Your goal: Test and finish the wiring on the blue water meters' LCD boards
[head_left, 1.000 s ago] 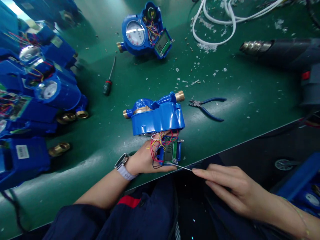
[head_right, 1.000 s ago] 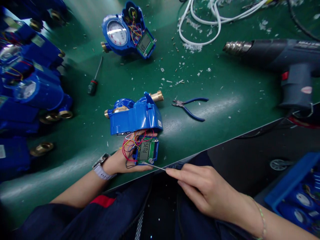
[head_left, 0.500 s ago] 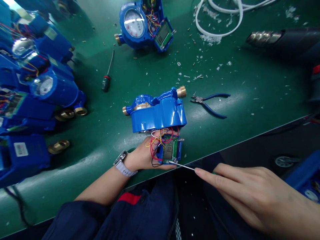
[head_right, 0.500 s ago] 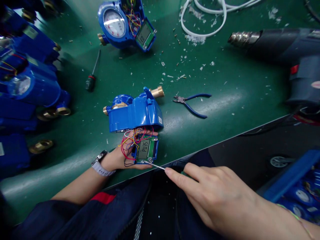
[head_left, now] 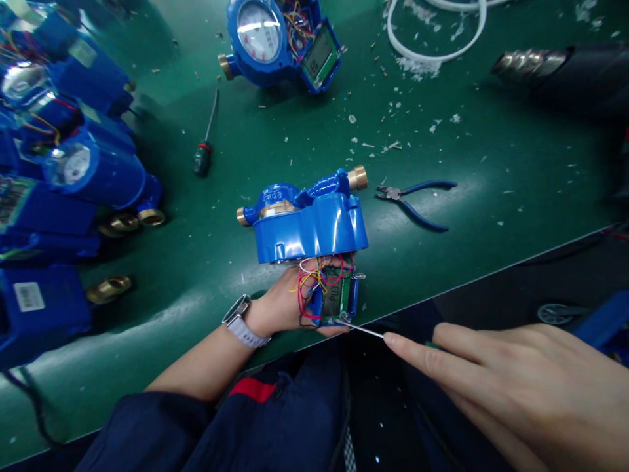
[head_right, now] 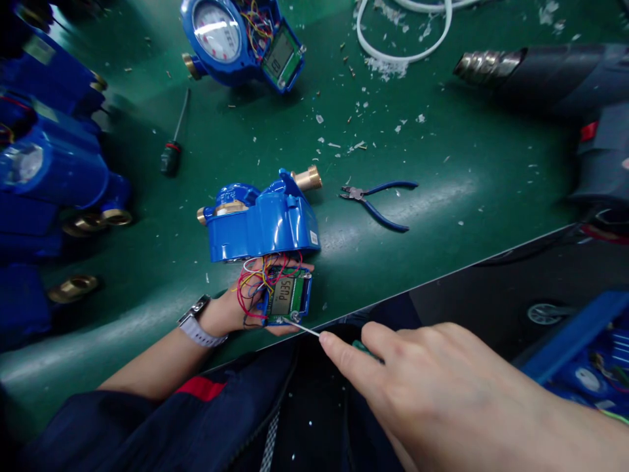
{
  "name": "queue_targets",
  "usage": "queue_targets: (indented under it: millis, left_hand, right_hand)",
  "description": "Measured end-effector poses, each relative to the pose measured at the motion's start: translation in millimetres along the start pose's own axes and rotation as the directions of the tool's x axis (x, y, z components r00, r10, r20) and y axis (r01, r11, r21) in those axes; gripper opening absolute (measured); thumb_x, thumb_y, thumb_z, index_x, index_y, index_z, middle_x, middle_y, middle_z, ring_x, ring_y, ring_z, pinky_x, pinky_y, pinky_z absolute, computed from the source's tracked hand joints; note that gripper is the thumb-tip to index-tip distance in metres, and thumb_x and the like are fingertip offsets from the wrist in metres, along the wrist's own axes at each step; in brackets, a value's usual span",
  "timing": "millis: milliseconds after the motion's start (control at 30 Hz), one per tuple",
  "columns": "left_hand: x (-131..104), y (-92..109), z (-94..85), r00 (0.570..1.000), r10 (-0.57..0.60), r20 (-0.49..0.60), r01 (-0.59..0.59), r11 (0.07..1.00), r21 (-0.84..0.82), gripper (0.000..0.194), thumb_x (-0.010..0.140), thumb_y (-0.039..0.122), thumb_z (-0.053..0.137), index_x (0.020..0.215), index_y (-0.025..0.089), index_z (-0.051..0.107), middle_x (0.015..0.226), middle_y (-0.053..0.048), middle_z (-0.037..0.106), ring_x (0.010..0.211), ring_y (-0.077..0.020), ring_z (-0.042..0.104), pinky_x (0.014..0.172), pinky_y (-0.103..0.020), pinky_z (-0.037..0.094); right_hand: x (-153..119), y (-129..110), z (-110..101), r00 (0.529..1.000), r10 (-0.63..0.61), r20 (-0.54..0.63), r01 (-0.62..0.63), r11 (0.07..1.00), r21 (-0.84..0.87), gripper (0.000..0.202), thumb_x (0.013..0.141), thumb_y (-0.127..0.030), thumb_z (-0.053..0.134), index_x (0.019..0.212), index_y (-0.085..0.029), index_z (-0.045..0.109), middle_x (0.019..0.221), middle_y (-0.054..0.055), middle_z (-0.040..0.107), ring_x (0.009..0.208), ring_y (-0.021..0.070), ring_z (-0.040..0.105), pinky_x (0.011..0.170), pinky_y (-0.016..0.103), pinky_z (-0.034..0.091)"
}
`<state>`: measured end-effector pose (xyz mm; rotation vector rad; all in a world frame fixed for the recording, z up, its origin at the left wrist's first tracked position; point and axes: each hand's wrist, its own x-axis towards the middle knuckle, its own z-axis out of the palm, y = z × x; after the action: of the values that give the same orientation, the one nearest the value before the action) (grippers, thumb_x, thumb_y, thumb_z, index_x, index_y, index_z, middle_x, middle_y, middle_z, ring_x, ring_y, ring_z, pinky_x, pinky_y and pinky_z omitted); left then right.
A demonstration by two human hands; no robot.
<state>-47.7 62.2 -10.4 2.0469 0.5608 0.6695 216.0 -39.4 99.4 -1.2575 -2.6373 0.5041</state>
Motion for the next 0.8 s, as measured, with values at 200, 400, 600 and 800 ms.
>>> queue_targets:
  millis: [200, 400, 600, 800]
  left_hand:
    - [-0.6, -6.2, -3.3, 0.993, 0.117, -0.006, -0.117, 0.993, 0.035, 0.087, 0.073, 0.054, 0.080, 0.146, 0.024, 0.042, 0.131, -0.016, 0.064, 0.120, -0.0356, 0.064, 0.102, -0.051, 0.056]
    - [3.4, -0.9, -4.6, 0.994, 0.108, 0.004, -0.108, 0.994, 0.012, 0.087, 0.072, 0.048, 0.081, 0.147, 0.025, 0.042, 0.131, -0.016, 0.066, 0.120, -0.0363, 0.065, 0.101, -0.052, 0.056]
    - [3.5, 0.4, -3.8, 0.997, 0.028, 0.067, -0.030, 0.999, 0.025, 0.095, 0.069, 0.048, 0.084, 0.149, 0.022, 0.040, 0.138, -0.018, 0.061, 0.127, -0.0363, 0.061, 0.110, -0.053, 0.050]
    - [0.8, -5.2, -3.6, 0.994, 0.105, 0.013, -0.105, 0.994, -0.027, 0.082, 0.076, 0.049, 0.077, 0.146, 0.025, 0.042, 0.138, -0.016, 0.061, 0.127, -0.0342, 0.060, 0.110, -0.049, 0.050]
  right_hand:
    - [-2.1, 6.2, -5.1, 0.995, 0.023, 0.094, -0.034, 0.992, 0.119, 0.064, 0.083, -0.003, 0.040, 0.142, -0.026, 0.048, 0.078, -0.002, 0.061, 0.049, 0.0116, 0.054, 0.046, 0.030, 0.029]
    - [-0.5, 8.0, -4.5, 0.992, 0.005, 0.126, -0.025, 0.986, 0.163, 0.062, 0.085, -0.003, 0.038, 0.144, -0.024, 0.045, 0.078, -0.002, 0.059, 0.050, 0.0099, 0.054, 0.047, 0.028, 0.029]
    - [1.1, 10.3, -8.2, 0.981, 0.018, 0.192, -0.060, 0.974, 0.219, 0.065, 0.089, -0.005, 0.040, 0.151, -0.024, 0.037, 0.080, -0.002, 0.060, 0.054, 0.0082, 0.055, 0.049, 0.026, 0.032]
    - [-4.3, 10.3, -4.1, 0.982, 0.039, 0.184, -0.076, 0.978, 0.197, 0.065, 0.088, -0.007, 0.042, 0.150, -0.027, 0.040, 0.082, -0.001, 0.061, 0.055, 0.0097, 0.056, 0.049, 0.026, 0.034]
